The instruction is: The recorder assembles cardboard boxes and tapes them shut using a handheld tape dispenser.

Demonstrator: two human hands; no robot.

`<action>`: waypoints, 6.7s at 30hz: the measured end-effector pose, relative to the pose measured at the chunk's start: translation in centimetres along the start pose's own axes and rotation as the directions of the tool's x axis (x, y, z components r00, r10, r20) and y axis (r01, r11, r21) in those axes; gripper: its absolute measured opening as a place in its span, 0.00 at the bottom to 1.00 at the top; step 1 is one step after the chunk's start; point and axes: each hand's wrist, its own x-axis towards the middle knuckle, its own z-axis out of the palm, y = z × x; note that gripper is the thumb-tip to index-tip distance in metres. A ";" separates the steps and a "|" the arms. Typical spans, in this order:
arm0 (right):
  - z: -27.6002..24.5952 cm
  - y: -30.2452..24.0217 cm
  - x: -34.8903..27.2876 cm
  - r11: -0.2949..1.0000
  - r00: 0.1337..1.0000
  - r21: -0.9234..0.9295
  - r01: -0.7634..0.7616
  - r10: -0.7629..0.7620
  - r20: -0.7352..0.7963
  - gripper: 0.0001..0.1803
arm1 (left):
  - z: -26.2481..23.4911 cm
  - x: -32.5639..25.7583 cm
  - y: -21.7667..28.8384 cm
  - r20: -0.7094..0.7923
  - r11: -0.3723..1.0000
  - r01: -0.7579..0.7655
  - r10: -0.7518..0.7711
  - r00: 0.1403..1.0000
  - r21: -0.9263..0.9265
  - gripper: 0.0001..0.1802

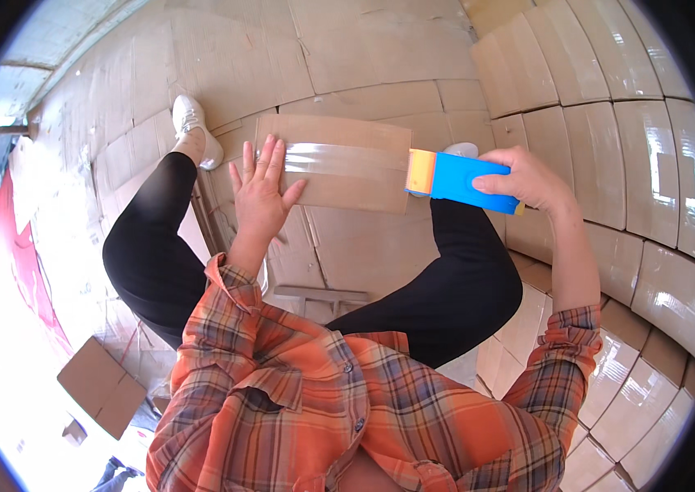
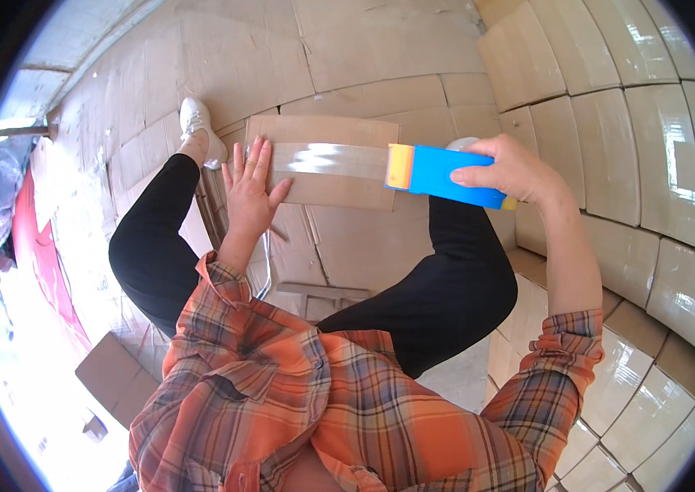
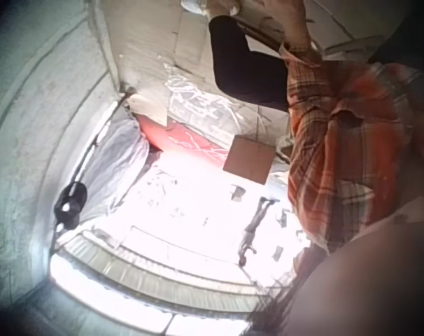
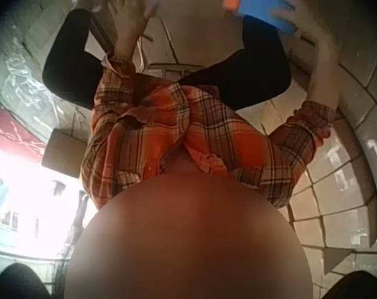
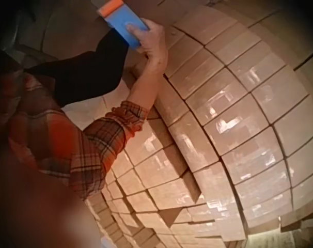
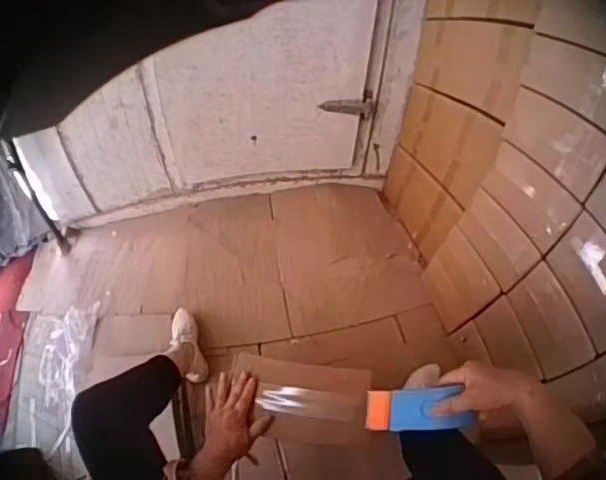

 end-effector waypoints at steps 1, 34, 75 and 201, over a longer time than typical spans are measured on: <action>0.0 0.7 -0.1 1.000 1.000 0.004 -0.005 0.005 -0.004 0.27 | 0.1 0.2 0.2 0.003 1.000 -0.006 0.006 1.000 -0.003 0.41; 1.0 8.8 3.1 0.986 0.998 0.154 0.056 -0.059 0.010 0.27 | 4.2 2.6 16.4 0.183 0.956 -0.290 0.279 0.943 0.033 0.46; 2.1 8.5 13.3 0.983 0.997 -0.161 -0.082 0.083 -0.001 0.26 | 4.0 2.9 16.7 0.205 0.959 -0.284 0.281 0.937 -0.015 0.41; 11.9 -4.1 -42.7 0.688 -0.854 -0.707 0.164 -0.261 -0.451 0.61 | -30.7 -2.0 35.3 -0.397 -0.208 -0.383 0.756 0.521 -0.900 0.13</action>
